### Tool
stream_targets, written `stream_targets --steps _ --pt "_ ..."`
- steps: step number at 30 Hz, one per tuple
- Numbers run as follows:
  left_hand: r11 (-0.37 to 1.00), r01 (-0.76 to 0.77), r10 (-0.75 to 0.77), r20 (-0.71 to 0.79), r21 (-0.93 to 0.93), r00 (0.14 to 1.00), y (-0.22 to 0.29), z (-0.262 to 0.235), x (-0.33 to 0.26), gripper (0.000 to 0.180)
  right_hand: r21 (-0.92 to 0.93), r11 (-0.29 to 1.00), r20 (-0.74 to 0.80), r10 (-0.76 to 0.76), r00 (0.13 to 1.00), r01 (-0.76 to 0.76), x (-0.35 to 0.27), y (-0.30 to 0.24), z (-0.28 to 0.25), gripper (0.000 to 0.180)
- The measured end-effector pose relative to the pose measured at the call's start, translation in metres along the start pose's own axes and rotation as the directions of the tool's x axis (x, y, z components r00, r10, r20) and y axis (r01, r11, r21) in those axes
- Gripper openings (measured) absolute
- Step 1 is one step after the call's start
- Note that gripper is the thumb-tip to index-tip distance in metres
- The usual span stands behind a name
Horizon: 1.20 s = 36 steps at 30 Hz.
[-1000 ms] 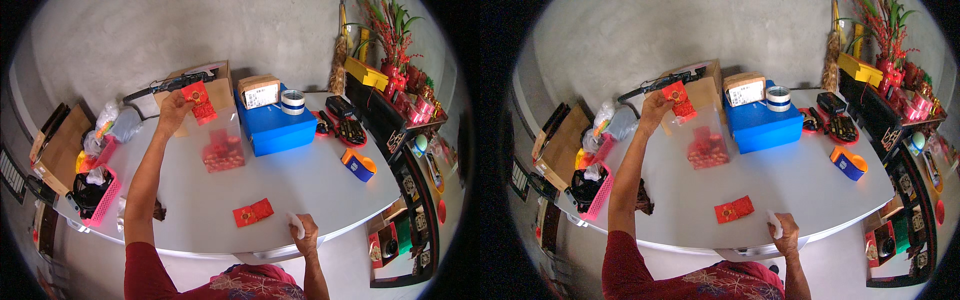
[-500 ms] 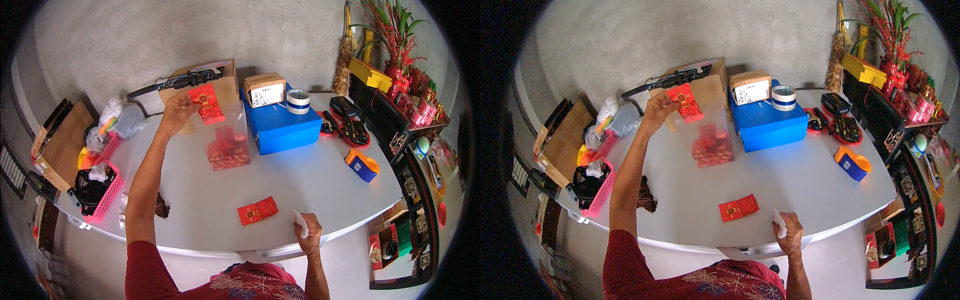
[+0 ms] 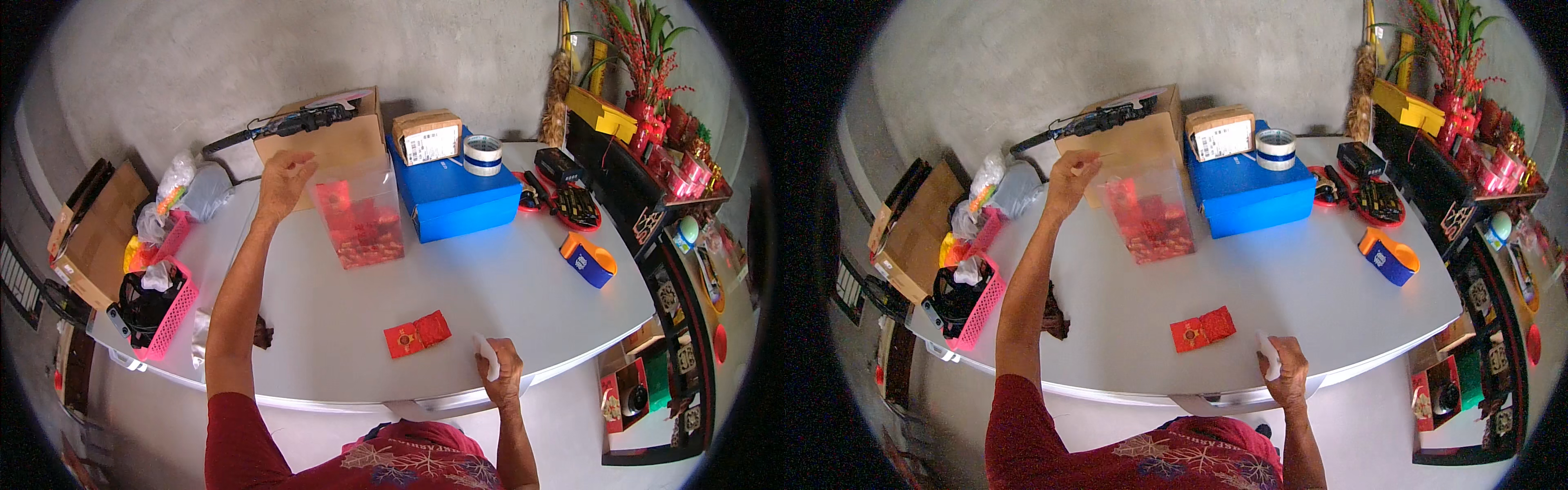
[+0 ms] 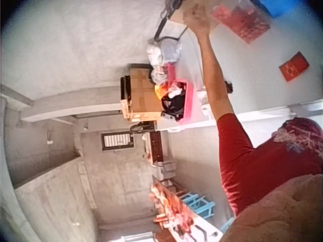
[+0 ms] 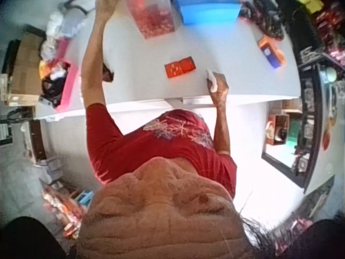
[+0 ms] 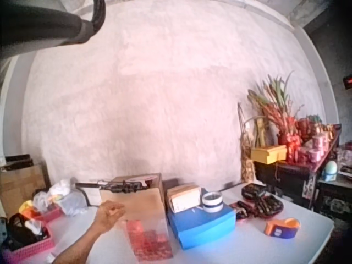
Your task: The person wipes a blue box and a table surface with a white cloth, then wipes a roll of tape and a plastic bag. The person then wipes several red envelopes one by one and places them into a clear plastic bag.
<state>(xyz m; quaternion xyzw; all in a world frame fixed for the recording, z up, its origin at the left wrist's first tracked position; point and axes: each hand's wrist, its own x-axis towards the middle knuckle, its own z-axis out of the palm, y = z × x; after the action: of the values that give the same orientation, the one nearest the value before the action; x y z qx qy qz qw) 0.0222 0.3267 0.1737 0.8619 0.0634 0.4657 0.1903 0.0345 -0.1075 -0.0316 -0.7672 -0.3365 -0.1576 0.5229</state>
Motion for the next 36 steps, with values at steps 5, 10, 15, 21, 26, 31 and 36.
stream_targets --steps 5,10,15,21,26,31,36 --pt "0.997 -0.067 0.047 -0.378 -0.041 0.925 0.045 0.006 -0.025 0.013 0.005 0.999 0.000 0.031 1.000 -0.031 0.000 0.000 -0.003 0.028" --pt "0.982 0.014 0.006 0.107 -0.187 0.994 0.075 0.022 -0.137 0.014 0.027 1.000 0.010 0.002 1.000 -0.003 0.002 -0.002 0.000 0.029" --pt "0.995 0.100 -0.078 0.467 -0.023 0.881 0.096 0.083 -0.223 0.035 0.075 0.996 0.060 0.047 0.997 -0.051 0.000 0.005 -0.004 0.033" --pt "0.956 0.282 -0.260 0.699 0.086 0.667 0.119 0.101 -0.221 0.041 0.076 0.996 0.051 0.037 0.998 -0.041 0.000 0.008 -0.004 0.029" --pt "0.704 0.674 -0.324 0.743 -0.225 0.586 0.142 0.125 -0.223 0.028 0.121 0.991 0.028 0.045 0.999 -0.048 -0.003 0.014 0.000 0.027" --pt "0.246 0.911 -0.348 0.847 -0.331 0.402 0.181 0.149 -0.228 0.032 0.240 0.951 -0.030 0.206 0.978 -0.193 0.002 0.012 -0.004 0.032" --pt "0.097 0.910 -0.152 0.898 -0.402 0.413 0.200 0.162 -0.235 0.049 0.249 0.943 -0.197 0.272 0.942 -0.220 0.013 0.011 -0.016 0.034"
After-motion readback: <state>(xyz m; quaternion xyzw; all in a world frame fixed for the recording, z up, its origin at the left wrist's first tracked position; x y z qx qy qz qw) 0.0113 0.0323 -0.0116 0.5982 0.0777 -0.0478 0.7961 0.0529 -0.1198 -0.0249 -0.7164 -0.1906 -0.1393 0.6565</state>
